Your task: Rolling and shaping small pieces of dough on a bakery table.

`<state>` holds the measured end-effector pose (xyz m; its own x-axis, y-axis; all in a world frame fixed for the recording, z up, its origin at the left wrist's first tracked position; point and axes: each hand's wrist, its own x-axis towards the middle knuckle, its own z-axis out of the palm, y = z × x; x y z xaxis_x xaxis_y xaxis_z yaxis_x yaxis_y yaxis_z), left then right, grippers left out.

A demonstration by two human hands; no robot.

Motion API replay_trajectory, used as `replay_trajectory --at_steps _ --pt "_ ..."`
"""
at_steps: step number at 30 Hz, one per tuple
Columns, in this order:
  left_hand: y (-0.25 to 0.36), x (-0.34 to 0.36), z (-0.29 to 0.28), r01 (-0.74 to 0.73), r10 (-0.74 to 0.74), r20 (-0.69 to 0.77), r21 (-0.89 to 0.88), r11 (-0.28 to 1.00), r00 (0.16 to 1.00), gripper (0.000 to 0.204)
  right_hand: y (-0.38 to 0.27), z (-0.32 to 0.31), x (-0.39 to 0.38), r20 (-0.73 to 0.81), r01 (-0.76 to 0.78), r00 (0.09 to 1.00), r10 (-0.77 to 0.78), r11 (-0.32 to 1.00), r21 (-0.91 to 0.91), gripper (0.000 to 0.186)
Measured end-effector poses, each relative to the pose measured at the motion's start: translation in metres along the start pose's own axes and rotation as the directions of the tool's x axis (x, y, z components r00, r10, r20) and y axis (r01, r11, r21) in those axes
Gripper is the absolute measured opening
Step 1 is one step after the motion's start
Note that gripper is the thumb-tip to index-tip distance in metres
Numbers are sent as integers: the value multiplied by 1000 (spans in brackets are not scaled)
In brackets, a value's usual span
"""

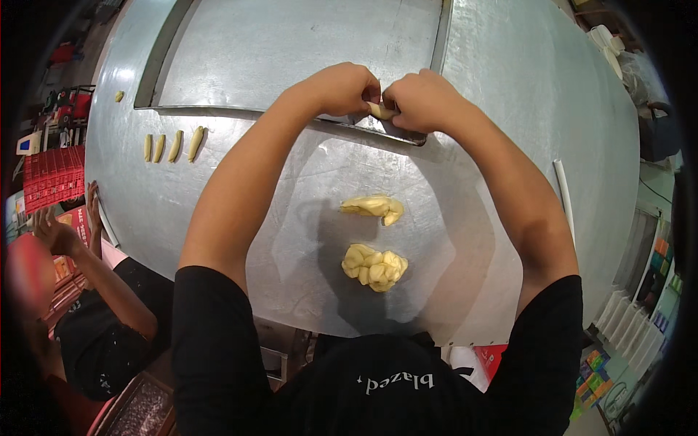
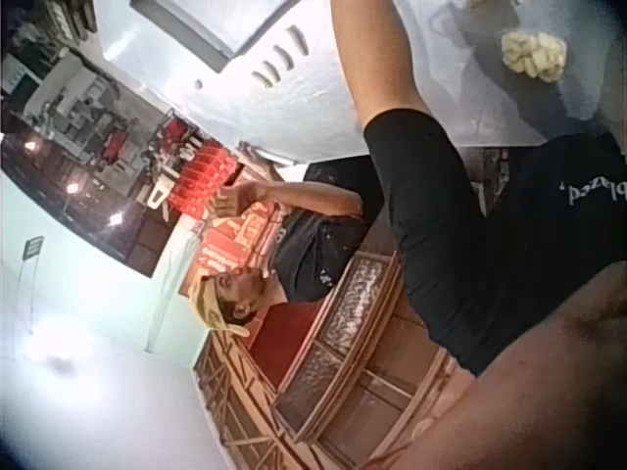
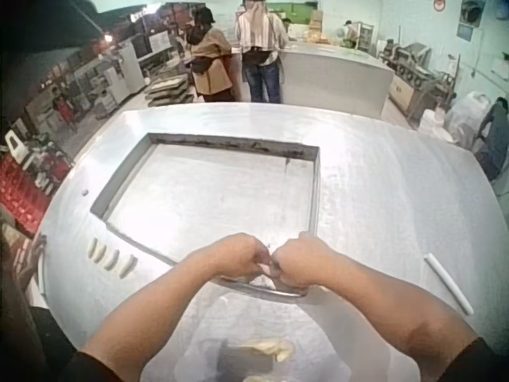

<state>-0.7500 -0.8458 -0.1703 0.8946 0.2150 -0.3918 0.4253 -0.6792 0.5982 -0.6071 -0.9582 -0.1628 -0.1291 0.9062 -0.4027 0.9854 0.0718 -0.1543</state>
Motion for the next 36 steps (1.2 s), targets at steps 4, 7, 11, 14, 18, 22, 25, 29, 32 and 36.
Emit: replay_trajectory --at_steps 4,7,11,14,18,22,25,29,32,36 --pt "-4 -1 1 7 -8 -41 -18 1000 999 21 7 -10 -2 -42 -3 999 6 998 57 13" --pt "-7 4 11 11 -11 -54 -8 1000 999 24 8 2 -3 24 -13 1000 12 999 47 14" --pt "-14 -6 16 -151 190 -280 154 976 941 34 19 10 -32 -456 140 889 -49 976 168 23" --pt "17 -52 3 -226 225 -502 59 972 835 31 54 15 -110 -664 150 723 190 895 420 34" --pt "25 -128 47 -281 135 -480 -248 927 867 25 147 120 -261 -709 -624 442 549 756 197 47" --pt "28 -151 115 -200 74 -477 -219 955 876 26 143 209 -377 -312 -988 111 944 138 65 51" --pt "40 -165 157 -184 30 -515 -251 950 856 28 124 235 -405 -348 -872 225 910 347 346 47" --pt "59 -190 190 -96 -36 -437 -275 957 899 30 23 206 -349 -436 -597 426 793 608 523 37" --pt "73 -203 204 69 -180 -402 -276 959 898 32 -82 152 -300 -282 -398 708 647 696 598 33" --pt "62 -225 215 152 -545 -470 -644 749 695 35 -145 138 -281 -300 -126 904 304 862 491 27"
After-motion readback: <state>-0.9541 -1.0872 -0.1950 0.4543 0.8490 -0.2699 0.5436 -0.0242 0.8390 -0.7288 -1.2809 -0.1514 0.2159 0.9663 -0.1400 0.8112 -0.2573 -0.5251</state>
